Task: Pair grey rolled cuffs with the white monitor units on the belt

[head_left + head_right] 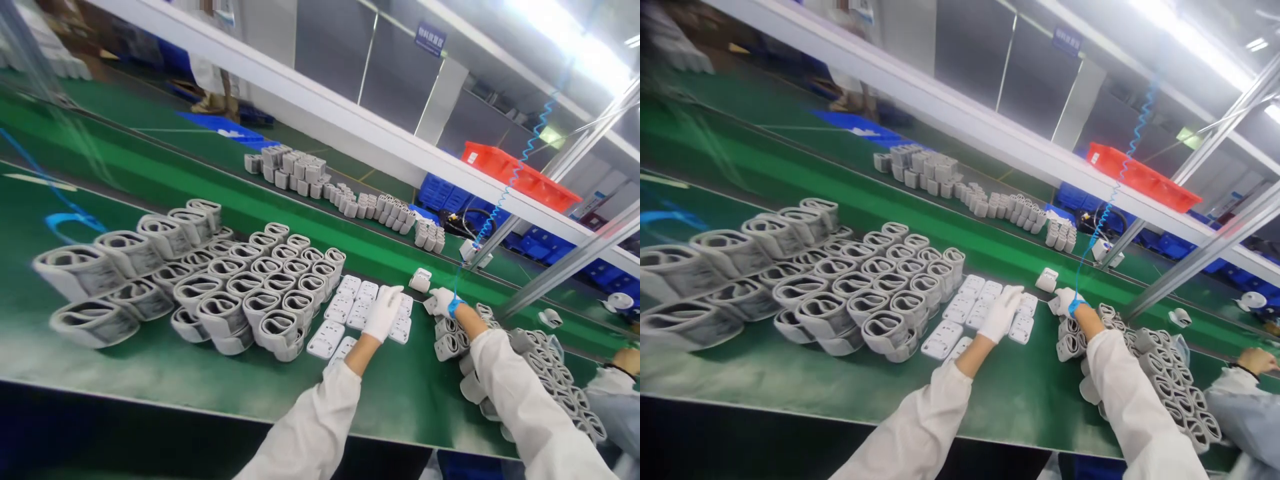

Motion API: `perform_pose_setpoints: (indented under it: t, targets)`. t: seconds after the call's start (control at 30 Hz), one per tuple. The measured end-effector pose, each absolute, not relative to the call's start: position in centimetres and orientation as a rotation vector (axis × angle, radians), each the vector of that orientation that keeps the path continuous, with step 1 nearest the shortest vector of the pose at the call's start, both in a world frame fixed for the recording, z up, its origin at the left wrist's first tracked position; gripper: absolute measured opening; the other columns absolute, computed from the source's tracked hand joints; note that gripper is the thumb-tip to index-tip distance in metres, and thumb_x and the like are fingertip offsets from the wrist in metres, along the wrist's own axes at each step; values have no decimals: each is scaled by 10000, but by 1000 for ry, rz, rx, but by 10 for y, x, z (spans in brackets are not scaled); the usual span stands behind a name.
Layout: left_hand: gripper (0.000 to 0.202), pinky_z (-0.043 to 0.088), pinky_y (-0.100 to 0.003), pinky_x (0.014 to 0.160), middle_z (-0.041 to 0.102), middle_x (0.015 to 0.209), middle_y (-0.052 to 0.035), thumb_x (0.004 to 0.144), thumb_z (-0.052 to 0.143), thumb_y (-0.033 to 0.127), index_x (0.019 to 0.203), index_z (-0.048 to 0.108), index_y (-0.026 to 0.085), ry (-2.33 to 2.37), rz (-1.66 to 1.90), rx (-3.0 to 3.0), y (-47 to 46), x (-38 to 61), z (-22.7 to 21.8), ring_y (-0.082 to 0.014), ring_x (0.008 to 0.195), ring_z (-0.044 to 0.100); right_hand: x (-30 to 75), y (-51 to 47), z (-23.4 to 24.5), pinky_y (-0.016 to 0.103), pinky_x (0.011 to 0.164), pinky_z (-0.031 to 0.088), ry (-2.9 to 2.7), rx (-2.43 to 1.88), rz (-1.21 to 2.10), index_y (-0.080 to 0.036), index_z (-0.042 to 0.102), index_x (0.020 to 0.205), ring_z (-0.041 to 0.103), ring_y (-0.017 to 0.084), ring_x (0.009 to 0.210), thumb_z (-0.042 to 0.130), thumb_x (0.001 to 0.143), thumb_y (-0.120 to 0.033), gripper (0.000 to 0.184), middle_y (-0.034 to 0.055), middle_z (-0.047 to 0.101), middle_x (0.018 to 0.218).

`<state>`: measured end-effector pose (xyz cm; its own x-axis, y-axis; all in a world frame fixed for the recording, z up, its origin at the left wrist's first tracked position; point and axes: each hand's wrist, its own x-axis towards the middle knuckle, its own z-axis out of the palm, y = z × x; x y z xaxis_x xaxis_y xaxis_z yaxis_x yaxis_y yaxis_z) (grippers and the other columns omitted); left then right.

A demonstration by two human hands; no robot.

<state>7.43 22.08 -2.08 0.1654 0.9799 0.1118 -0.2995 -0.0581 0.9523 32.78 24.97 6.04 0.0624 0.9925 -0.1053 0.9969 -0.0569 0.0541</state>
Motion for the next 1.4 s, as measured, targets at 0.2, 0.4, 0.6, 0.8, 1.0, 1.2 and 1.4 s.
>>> perform_pose_setpoints:
  t: [0.2,0.4,0.6,0.8,1.0,1.2,1.4]
  targets:
    - [382,574,-491,1202,801,1353,-96,1057,570,288,1394,744,244,900,1322,1683,136,37,-44,-269,1264,755,297,229,55,521,1092,616,2176,2029,30,-177,692,1377,704,283,1250,753,1072,-430,402,120,694,1404]
    - [403,508,-616,1255,757,1430,-147,1040,573,269,1398,752,221,1489,1419,1968,78,-4,-84,-368,1423,662,264,218,45,459,1151,521,2316,2073,75,-146,637,1454,656,310,1295,760,1003,-261,482,162,689,1372]
    - [420,548,-566,1221,766,1440,-130,1020,565,220,1389,765,228,1548,1241,2110,67,-11,-91,-349,1390,690,248,198,16,364,1152,441,2351,2211,53,-136,602,1509,612,287,1290,587,981,-52,535,194,630,1425]
    - [436,546,-546,1223,755,1438,-146,1022,518,175,1390,751,189,1689,1208,2159,67,-8,-88,-333,1389,684,255,189,-5,349,973,510,2275,2398,36,-225,538,1577,569,310,1313,492,1089,-168,493,173,555,1487]
    - [422,532,-550,1228,716,1451,-163,959,573,109,1333,758,176,1794,1168,2235,68,-5,-82,-347,1399,653,251,187,-10,332,881,511,2283,2406,48,-262,547,1548,568,306,1288,417,1120,-158,460,171,558,1459]
    - [435,502,-568,1257,696,1486,-164,937,593,105,1331,760,184,1845,1117,2261,69,-2,-88,-367,1456,613,250,187,0,326,853,511,2276,2410,45,-272,575,1499,612,301,1200,370,1148,-240,408,161,594,1377]
    - [485,480,-586,1283,656,1550,-186,951,575,102,1403,733,175,1859,1088,2250,70,0,-94,-372,1509,579,252,188,3,338,883,535,2240,2442,81,-249,536,1559,627,330,1240,419,1135,-200,442,194,571,1446]
